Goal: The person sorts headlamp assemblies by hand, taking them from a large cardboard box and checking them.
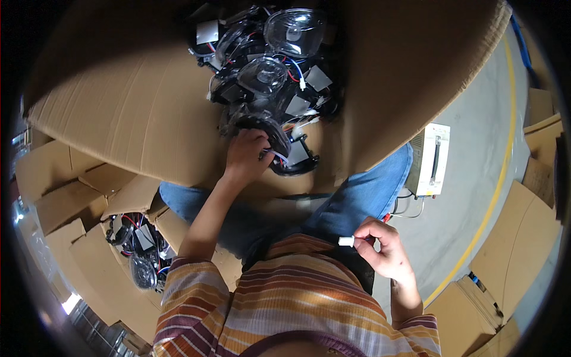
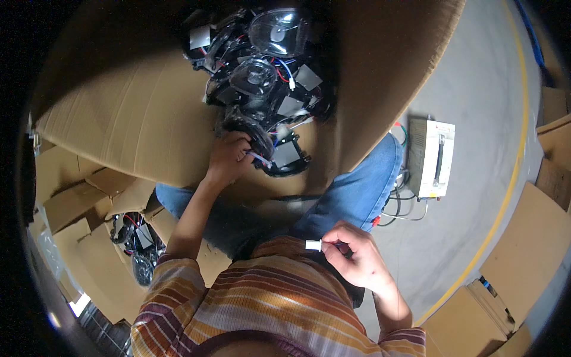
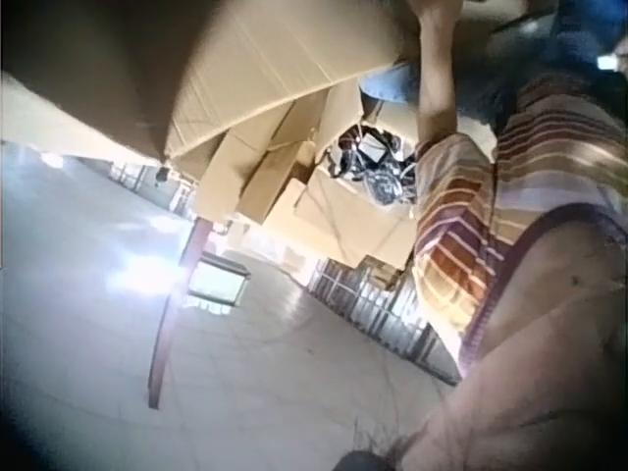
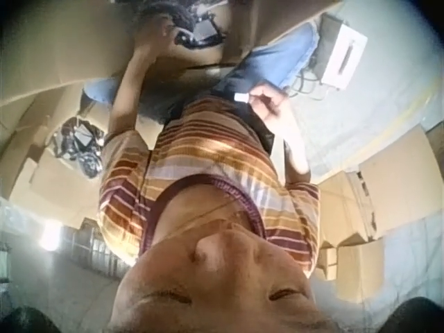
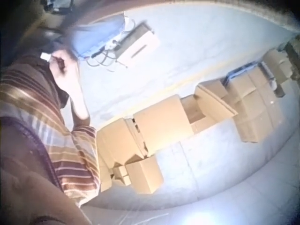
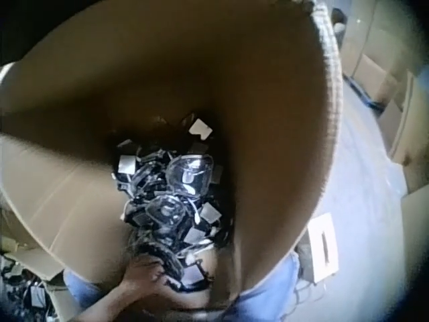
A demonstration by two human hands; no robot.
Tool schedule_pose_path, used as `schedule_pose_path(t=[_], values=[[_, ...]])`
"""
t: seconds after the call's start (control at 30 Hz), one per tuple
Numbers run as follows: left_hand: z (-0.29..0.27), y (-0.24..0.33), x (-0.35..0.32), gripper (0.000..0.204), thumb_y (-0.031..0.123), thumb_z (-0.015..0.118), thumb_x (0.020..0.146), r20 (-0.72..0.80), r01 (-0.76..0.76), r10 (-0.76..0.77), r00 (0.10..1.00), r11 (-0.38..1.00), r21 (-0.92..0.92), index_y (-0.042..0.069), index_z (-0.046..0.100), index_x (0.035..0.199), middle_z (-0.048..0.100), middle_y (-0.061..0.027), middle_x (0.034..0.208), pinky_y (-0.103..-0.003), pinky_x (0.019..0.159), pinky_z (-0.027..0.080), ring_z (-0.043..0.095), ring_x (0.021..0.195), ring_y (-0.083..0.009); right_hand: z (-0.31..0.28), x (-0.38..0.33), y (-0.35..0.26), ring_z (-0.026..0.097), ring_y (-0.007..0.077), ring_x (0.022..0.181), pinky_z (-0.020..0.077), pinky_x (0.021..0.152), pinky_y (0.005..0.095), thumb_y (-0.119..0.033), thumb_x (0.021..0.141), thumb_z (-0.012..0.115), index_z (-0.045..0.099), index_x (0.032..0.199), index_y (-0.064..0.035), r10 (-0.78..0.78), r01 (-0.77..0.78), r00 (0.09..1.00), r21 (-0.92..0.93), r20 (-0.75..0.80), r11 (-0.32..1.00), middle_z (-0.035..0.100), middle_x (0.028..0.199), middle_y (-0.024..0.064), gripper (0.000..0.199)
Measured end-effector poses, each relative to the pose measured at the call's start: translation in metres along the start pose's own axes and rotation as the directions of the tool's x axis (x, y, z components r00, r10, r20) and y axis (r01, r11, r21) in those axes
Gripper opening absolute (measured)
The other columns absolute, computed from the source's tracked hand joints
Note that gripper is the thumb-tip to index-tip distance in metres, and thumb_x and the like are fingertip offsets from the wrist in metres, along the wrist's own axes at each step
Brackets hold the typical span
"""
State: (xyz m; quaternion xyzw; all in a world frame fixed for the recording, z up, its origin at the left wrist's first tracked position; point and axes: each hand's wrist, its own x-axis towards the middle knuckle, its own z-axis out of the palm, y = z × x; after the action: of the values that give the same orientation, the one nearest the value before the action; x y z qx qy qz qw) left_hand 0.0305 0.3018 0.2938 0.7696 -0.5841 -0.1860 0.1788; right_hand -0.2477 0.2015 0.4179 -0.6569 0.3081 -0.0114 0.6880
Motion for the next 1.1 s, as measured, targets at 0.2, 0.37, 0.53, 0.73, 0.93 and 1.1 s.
schedule_pose_path(t=[0.2,0.37,0.53,0.73,0.93,1.1], values=[[-0.036,0.024,-0.036,0.01,0.002,0.058,0.063,-0.092,0.023,-0.071,0.993,0.897,-0.442,0.0,0.05,0.07,0.056,-0.0104,0.086,-0.035,0.072,0.04,0.051,0.078,-0.0279,0.019,-0.011,-0.013,0.05,0.0127,0.057,0.0388,0.05,0.0223,0.002,0.071,0.055,0.054,0.078,-0.0004,-0.046,0.049,0.998,-0.078,0.038,0.996,0.052,0.07,0.0057,0.007],[-0.05,0.039,-0.044,0.01,0.006,0.058,0.069,-0.109,-0.037,-0.022,0.994,0.86,-0.508,0.002,0.05,0.075,0.055,-0.0107,0.076,-0.032,0.066,0.04,0.052,0.072,-0.027,0.027,-0.018,-0.018,0.05,0.0132,0.057,0.0387,0.05,0.023,0.0,0.071,0.055,0.054,0.077,-0.0007,-0.078,0.084,0.996,-0.117,0.054,0.99,0.051,0.069,0.0056,0.007],[-0.057,0.052,-0.05,0.013,0.009,0.058,0.071,0.18,0.069,0.03,0.983,0.852,-0.519,0.003,0.049,0.079,0.053,-0.0097,0.071,-0.029,0.056,0.041,0.052,0.065,-0.022,0.031,-0.021,-0.021,0.05,0.0134,0.056,0.0384,0.049,0.023,0.0,0.071,0.055,0.054,0.077,-0.0008,-0.072,0.078,0.996,-0.126,0.048,0.989,0.051,0.068,0.0055,0.006],[-0.056,0.041,-0.051,0.013,0.009,0.056,0.074,0.32,0.288,-0.037,0.947,0.542,-0.789,0.002,0.048,0.08,0.052,-0.0114,0.073,-0.029,0.056,0.041,0.052,0.067,-0.0207,0.032,-0.022,-0.023,0.05,0.0135,0.056,0.038,0.049,0.0232,-0.001,0.071,0.055,0.054,0.076,-0.0009,-0.087,0.093,0.995,-0.146,0.05,0.985,0.051,0.068,0.0057,0.006],[-0.037,0.031,-0.073,0.007,0.01,0.053,0.078,0.443,0.241,0.122,0.888,0.698,-0.675,0.004,0.048,0.079,0.052,-0.0049,0.066,-0.026,0.054,0.038,0.051,0.06,-0.0152,0.034,-0.021,-0.024,0.05,0.014,0.056,0.0382,0.05,0.0234,-0.001,0.071,0.054,0.054,0.076,-0.0011,-0.117,0.126,0.991,-0.152,0.066,0.98,0.051,0.068,0.0056,0.005],[-0.056,0.038,-0.067,0.011,0.009,0.05,0.081,0.45,0.277,0.083,0.889,0.686,-0.673,0.002,0.048,0.09,0.048,-0.0001,0.067,-0.022,0.056,0.037,0.043,0.062,-0.0076,0.04,-0.02,-0.023,0.045,0.0089,0.058,0.0348,0.052,0.0201,0.005,0.07,0.053,0.054,0.076,-0.0007,-0.095,0.105,0.991,-0.11,0.096,0.988,0.05,0.068,0.0029,0.008]])
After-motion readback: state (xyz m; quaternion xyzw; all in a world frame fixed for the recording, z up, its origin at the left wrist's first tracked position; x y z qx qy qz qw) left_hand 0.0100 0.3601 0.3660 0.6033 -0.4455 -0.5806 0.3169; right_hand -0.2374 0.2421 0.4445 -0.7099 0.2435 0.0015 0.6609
